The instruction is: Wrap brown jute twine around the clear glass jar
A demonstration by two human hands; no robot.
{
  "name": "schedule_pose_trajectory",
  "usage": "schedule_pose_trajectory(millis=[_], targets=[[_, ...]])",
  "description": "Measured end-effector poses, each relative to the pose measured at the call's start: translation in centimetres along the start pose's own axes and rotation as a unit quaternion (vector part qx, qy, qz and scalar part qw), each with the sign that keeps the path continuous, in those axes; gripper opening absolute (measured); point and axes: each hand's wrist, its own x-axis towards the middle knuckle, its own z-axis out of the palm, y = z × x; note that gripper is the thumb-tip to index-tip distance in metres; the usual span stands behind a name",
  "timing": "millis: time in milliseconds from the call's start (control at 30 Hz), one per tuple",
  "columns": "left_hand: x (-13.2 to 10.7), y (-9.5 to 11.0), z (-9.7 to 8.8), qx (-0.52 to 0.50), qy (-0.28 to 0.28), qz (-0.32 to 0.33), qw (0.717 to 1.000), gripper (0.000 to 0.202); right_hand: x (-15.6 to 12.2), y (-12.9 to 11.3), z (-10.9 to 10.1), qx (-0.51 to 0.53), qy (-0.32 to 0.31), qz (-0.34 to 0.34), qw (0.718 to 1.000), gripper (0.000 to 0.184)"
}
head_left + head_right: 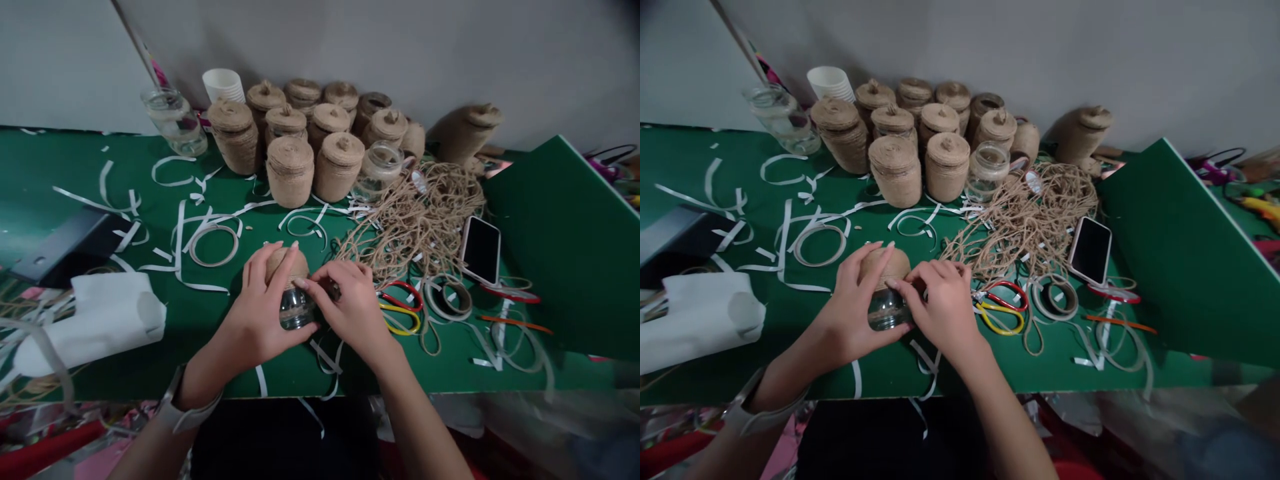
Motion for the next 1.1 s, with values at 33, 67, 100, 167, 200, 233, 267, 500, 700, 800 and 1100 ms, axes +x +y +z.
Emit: schedule_pose_trajectory(millis=[33,67,100,167,200,233,267,500,700,800,1100], targets=[[-0.1,-0.1,0.2,-0.007,0.005,-0.005,1.0,0.102,0.1,0.3,-0.3,0.003,0.005,-0.007,1.0,0.021],[-0.2,-0.3,0.3,-0.02,0.009,-0.009,1.0,0.101,0.3,0.7,-0.5,0.006,0.017,-0.015,1.0,0.021],[-0.3,-0.6,0.3,-0.039,0.013,-0.014,0.999,0.1,0.4,1.0,-0.7,0.007,0.033,-0.021,0.999,0.022],[-0.6,-1.0,0.5,-0.08,0.02,-0.023,0.996,0.103,0.5,1.6,-1.0,0.005,0.062,-0.026,0.998,0.024],[-0.7,-1.3,0.6,-0.097,0.024,-0.027,0.995,0.105,0.5,1.8,-1.0,0.003,0.071,-0.028,0.997,0.025],[-0.8,-1.5,0.7,-0.111,0.027,-0.031,0.993,0.107,0.5,1.9,-0.9,0.002,0.077,-0.029,0.997,0.025],[-0.9,-1.6,0.9,-0.12,0.028,-0.034,0.992,0.109,0.4,2.0,-0.7,-0.001,0.081,-0.03,0.996,0.025],[-1.2,-2.0,1.6,-0.133,0.03,-0.037,0.99,0.115,-0.2,2.1,0.7,-0.03,0.093,-0.028,0.995,0.027],[-1.7,-2.3,1.8,-0.111,0.034,-0.039,0.993,0.113,-0.5,1.5,1.6,-0.043,0.09,-0.027,0.995,0.027],[-2.0,-2.1,1.0,-0.04,0.037,-0.029,0.998,0.114,-0.4,1.0,2.0,-0.045,0.094,-0.021,0.994,0.028],[0.7,1.5,-1.4,0.162,-0.024,0.038,0.986,0.131,-0.4,0.2,2.3,-0.061,0.088,-0.013,0.994,0.026]])
